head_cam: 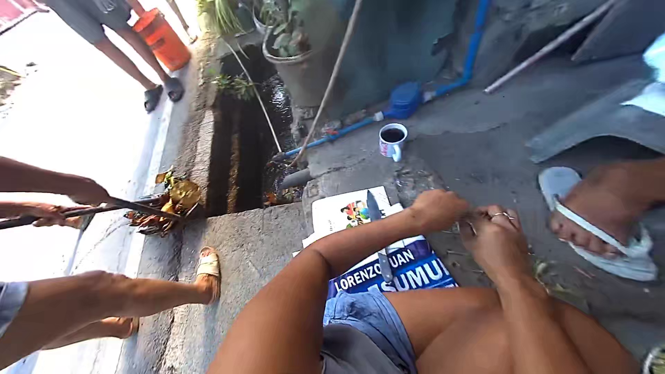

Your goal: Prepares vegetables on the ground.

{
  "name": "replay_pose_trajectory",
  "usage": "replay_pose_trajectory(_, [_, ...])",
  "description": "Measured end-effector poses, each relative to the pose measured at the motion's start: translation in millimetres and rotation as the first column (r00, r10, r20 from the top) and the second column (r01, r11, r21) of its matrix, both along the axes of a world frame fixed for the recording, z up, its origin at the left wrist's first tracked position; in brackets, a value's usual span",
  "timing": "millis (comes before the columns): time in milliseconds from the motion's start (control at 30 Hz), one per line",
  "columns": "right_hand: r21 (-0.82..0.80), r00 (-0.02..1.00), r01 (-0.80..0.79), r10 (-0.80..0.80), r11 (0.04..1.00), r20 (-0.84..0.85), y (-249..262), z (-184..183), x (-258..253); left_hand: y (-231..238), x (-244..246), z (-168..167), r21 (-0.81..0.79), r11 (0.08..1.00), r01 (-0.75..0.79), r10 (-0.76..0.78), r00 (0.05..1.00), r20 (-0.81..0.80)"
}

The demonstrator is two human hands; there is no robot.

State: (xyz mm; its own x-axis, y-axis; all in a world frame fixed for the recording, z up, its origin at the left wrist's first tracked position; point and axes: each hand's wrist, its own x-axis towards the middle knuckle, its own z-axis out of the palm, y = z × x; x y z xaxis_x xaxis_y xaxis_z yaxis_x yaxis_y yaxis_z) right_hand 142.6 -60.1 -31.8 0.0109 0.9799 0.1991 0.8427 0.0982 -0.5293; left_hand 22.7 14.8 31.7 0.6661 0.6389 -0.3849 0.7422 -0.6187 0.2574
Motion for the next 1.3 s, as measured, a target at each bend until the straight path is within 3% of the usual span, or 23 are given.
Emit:
replay_pose_trajectory(100, [-0.046, 0.998, -0.037, 0.039, 0.998, 0.039, 0, 0, -6, -3, 0, 4, -0.016, 1.0, 0.011, -0.011, 1.0, -0.007])
replay_pose_trajectory(233, [0.034, 0.995, -0.101, 0.1, 0.994, 0.005, 3, -14, -1, -6, -7, 2, 0.016, 0.999, 0.048, -0.048, 0.999, 0.014])
replay_pose_trajectory(400, [0.031, 0.977, -0.088, 0.093, 0.996, -0.194, 3, -20, 8, -6, -9, -7, 0.055, 0.995, 0.08, -0.082, 0.996, 0.035])
replay_pose_trajectory(533, [-0.044, 0.919, -0.018, -0.001, 0.999, -0.394, 2, -14, 17, -3, -10, -11, 0.068, 0.997, 0.024, -0.035, 0.986, 0.162])
replay_pose_trajectory(633, [-0.088, 0.778, 0.074, -0.113, 0.993, -0.618, 1, -16, 23, -2, -8, -22, 0.122, 0.992, -0.012, -0.033, 0.934, 0.357])
replay_pose_trajectory(700, [-0.105, 0.609, 0.102, -0.146, 0.989, -0.78, 2, -17, 23, -4, -7, -27, 0.147, 0.988, -0.04, -0.035, 0.878, 0.478])
replay_pose_trajectory(800, [-0.158, 0.412, 0.116, -0.192, 0.981, -0.891, 0, -14, 25, -9, -4, -31, 0.141, 0.987, -0.08, -0.021, 0.801, 0.599])
replay_pose_trajectory(933, [-0.25, 0.24, 0.147, -0.28, 0.957, -0.93, -1, -10, 26, -18, 4, -39, 0.145, 0.983, -0.116, -0.017, 0.723, 0.69])
replay_pose_trajectory(1167, [-0.346, 0.102, 0.212, -0.373, 0.914, -0.922, -5, 13, 8, -29, 2, -33, 0.15, 0.96, -0.238, 0.051, 0.67, 0.74])
replay_pose_trajectory(1300, [-0.41, -0.09, 0.235, -0.4, 0.881, -0.912, -2, 26, 3, -30, -2, -38, 0.137, 0.967, -0.215, 0.044, 0.672, 0.74])
